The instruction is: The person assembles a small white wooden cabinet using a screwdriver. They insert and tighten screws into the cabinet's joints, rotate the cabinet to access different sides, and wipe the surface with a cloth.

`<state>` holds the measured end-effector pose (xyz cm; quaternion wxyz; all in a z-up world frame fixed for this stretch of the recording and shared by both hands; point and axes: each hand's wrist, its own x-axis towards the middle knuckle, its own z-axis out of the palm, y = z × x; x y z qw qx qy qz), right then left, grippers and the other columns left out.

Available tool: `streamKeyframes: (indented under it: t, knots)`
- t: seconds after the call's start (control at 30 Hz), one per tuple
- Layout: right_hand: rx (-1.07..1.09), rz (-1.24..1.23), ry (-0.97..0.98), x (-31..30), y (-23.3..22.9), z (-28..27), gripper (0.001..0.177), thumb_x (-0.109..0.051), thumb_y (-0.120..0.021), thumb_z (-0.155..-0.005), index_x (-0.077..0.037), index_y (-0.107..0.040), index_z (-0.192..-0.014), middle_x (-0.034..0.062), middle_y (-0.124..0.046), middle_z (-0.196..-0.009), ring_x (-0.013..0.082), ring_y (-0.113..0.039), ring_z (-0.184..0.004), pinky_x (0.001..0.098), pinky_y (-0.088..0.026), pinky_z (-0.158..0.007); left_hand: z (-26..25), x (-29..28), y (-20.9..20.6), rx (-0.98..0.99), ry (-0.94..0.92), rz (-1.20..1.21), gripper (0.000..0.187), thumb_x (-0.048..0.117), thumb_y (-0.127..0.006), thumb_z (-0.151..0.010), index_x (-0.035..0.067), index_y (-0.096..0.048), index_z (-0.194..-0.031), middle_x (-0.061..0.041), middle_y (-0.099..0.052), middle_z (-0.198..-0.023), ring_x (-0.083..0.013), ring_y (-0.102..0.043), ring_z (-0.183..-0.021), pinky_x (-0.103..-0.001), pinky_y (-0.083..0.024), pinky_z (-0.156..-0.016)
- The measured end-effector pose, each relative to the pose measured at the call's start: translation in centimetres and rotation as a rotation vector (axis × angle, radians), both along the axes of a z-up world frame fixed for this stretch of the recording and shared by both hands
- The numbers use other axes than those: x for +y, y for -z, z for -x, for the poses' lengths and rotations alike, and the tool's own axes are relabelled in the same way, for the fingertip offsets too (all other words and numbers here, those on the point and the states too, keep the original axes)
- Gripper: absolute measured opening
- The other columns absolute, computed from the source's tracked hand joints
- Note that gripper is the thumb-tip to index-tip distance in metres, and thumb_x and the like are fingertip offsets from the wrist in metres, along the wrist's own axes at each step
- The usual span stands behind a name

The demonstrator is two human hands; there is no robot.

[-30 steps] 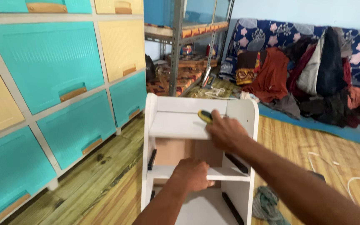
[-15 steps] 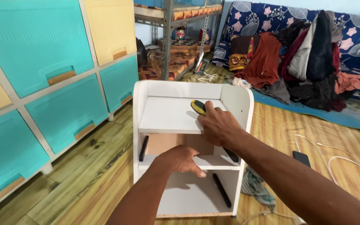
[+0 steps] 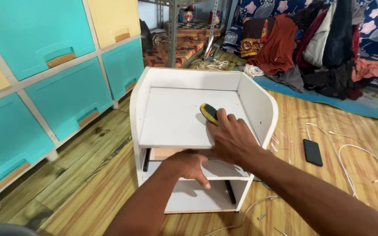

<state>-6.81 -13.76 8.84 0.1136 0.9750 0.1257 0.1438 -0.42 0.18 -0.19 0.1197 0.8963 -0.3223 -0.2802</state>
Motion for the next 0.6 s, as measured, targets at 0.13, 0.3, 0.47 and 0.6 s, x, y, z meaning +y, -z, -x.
streamKeyframes:
  t: [0.13,0.3,0.47,0.6]
  knots:
    - [-0.096,0.074,-0.040,-0.1,1.7,2.1,0.054,-0.018,-0.077,-0.067,0.001,-0.065,-0.116,0.0202,-0.051,-0.103,0.0316,-0.061,-0.079,0.0420,-0.052,-0.062,1.7,0.5,1.3,-0.038,0.050,0.005,0.103,0.053,-0.086,-0.059,0.014,-0.052,-0.148,-0.013,-0.057,-0.147,-0.0316,-0.052,-0.137,-0.048,-0.046,-0.109]
    - [-0.099,0.091,-0.071,-0.1,3.3,4.0,0.058,-0.019,-0.077,-0.068,0.006,-0.063,-0.119,0.0250,-0.051,-0.104,0.0300,-0.060,-0.075,0.0389,-0.050,-0.057,3.5,0.9,2.6,-0.068,0.044,0.022,0.104,0.055,-0.086,-0.061,0.016,-0.048,-0.149,-0.015,-0.053,-0.147,-0.0333,-0.048,-0.138,-0.049,-0.042,-0.112]
    - [-0.094,0.090,-0.082,0.2,3.7,5.3,0.079,-0.024,-0.083,-0.063,0.005,-0.058,-0.132,0.0257,-0.050,-0.110,0.0311,-0.060,-0.081,0.0403,-0.051,-0.061,5.2,1.5,3.6,-0.284,0.098,0.244,0.106,0.051,-0.090,-0.060,0.016,-0.048,-0.150,-0.017,-0.047,-0.153,-0.0357,-0.041,-0.143,-0.048,-0.037,-0.116]
    - [0.125,0.029,0.016,0.3,2.9,5.0,0.104,-0.049,-0.091,-0.064,-0.002,-0.048,-0.146,0.0237,-0.046,-0.119,0.0347,-0.056,-0.096,0.0447,-0.050,-0.076,6.0,1.4,4.3,-0.272,0.049,0.140,0.100,0.034,-0.086,-0.072,0.019,-0.031,-0.155,-0.015,-0.034,-0.159,-0.0342,-0.032,-0.146,-0.049,-0.029,-0.118]
